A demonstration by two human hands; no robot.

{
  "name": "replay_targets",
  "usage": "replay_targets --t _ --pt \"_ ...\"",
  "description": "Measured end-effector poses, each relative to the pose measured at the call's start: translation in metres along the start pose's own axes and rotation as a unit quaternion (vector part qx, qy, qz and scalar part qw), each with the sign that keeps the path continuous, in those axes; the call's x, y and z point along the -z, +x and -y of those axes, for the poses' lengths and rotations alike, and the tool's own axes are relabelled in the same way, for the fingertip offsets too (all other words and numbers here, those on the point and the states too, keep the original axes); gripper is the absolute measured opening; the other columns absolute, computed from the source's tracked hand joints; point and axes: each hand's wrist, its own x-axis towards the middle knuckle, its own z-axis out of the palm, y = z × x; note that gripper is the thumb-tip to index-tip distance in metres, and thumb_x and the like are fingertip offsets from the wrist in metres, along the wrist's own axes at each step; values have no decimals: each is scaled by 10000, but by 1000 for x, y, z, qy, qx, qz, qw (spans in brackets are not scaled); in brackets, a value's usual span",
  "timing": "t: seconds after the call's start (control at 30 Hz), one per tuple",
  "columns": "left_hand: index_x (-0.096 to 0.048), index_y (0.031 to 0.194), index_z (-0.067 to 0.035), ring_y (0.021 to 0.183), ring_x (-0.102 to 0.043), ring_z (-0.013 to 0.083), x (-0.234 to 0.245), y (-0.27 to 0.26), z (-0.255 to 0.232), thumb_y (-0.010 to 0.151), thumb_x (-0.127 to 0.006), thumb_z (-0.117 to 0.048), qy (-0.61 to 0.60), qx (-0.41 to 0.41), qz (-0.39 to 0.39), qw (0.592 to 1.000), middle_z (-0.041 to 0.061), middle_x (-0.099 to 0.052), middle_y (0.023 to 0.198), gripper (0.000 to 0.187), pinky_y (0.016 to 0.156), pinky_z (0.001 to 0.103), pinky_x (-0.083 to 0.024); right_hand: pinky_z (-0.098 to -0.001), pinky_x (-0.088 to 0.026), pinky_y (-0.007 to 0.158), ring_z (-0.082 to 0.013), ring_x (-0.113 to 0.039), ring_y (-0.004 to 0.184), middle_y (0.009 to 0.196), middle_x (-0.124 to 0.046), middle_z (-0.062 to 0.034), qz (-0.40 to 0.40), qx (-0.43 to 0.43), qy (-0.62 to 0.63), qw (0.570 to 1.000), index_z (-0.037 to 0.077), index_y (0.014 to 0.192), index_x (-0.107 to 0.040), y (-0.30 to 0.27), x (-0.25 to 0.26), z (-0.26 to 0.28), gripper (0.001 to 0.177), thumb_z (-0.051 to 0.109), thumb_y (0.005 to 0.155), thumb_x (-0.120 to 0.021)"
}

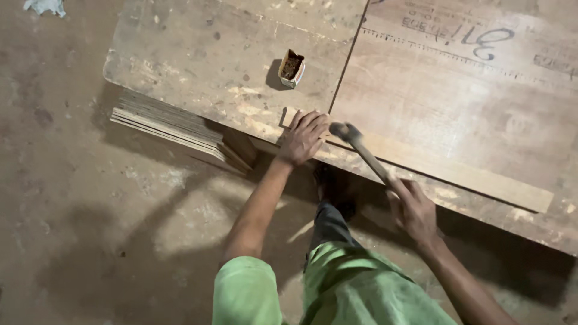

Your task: The person applies adhesive to a wooden strip using a small spatula and then hammers nails into the strip to secure it to a larger plywood board on a workbench.

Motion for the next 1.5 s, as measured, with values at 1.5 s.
replay_targets --t 1.5 --pt "-353 1577 -94 1412 -409 405 2 0 -4 894 -684 -211 -93 118 70 986 204 -478 1521 768 1204 516 -314 -492 -537 589 -371 -653 737 1050 -674 -156 142 -178 -110 967 266 1488 -561 -19 -33 -26 552 219 951 -675"
